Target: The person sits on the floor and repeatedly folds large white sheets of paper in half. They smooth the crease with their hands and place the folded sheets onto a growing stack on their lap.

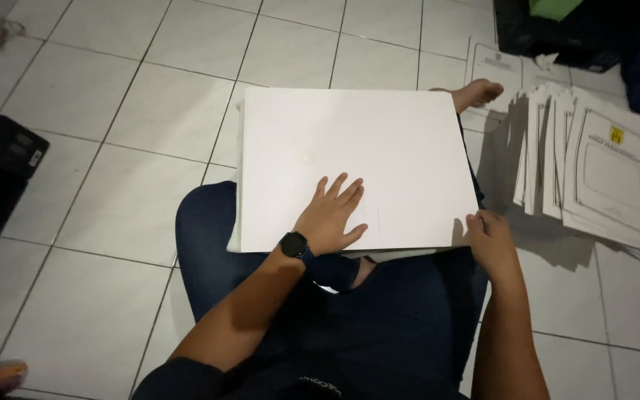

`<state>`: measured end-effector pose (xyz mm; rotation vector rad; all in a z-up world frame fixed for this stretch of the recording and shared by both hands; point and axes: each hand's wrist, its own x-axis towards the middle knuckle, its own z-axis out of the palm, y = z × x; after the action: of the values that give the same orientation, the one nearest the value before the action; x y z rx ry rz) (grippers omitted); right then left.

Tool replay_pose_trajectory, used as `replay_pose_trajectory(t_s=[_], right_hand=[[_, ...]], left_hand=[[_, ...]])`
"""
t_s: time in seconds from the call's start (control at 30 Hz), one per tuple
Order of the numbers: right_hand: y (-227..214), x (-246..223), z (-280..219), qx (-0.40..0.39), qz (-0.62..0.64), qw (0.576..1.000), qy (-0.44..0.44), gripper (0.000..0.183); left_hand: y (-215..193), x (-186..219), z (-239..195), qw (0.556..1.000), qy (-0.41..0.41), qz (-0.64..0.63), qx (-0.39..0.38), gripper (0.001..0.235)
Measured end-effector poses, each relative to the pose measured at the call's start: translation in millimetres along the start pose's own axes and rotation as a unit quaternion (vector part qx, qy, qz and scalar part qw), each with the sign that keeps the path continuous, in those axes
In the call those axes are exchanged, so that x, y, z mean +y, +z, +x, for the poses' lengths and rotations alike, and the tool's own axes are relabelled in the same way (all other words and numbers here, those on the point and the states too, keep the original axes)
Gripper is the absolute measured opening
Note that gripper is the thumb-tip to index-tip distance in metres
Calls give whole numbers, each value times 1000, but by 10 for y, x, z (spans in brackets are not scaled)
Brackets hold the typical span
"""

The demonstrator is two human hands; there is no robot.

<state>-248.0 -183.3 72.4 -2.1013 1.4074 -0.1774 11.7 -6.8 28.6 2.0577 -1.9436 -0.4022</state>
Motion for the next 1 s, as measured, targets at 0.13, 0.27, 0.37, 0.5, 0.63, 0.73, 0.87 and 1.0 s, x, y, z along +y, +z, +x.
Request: replay_pose_trajectory(t_s=[0.13,0.27,0.37,0.5,0.63,0.73,0.87,1.0], right_hand=[[-12,374,116,55,-127,990,26,65],[44,405,132,37,-129,989,67,66],[-55,132,-41,27,-121,990,74,66],[-183,-122,-177,21,-89,992,86,65],[-195,-340,-258,14,-40,992,118,67],[-150,130,-28,46,-74,993,82,65],[-73,588,170,33,-103,991,79,62],[-267,44,-168,34,-26,994,105,62]], left_hand=[[-279,115,-88,1000,-5,-4,-29,103],[-300,110,-109,999,2,2,-32,117],[-266,87,-119,999,4,4,-32,117],[-340,114,-126,999,-5,12,-51,117],[-358,110,-133,998,-8,6,-55,116],[-343,95,-140,999,-7,2,-54,118],[-288,66,-138,999,5,7,-35,116],[-317,73,-136,999,3,4,-36,114]])
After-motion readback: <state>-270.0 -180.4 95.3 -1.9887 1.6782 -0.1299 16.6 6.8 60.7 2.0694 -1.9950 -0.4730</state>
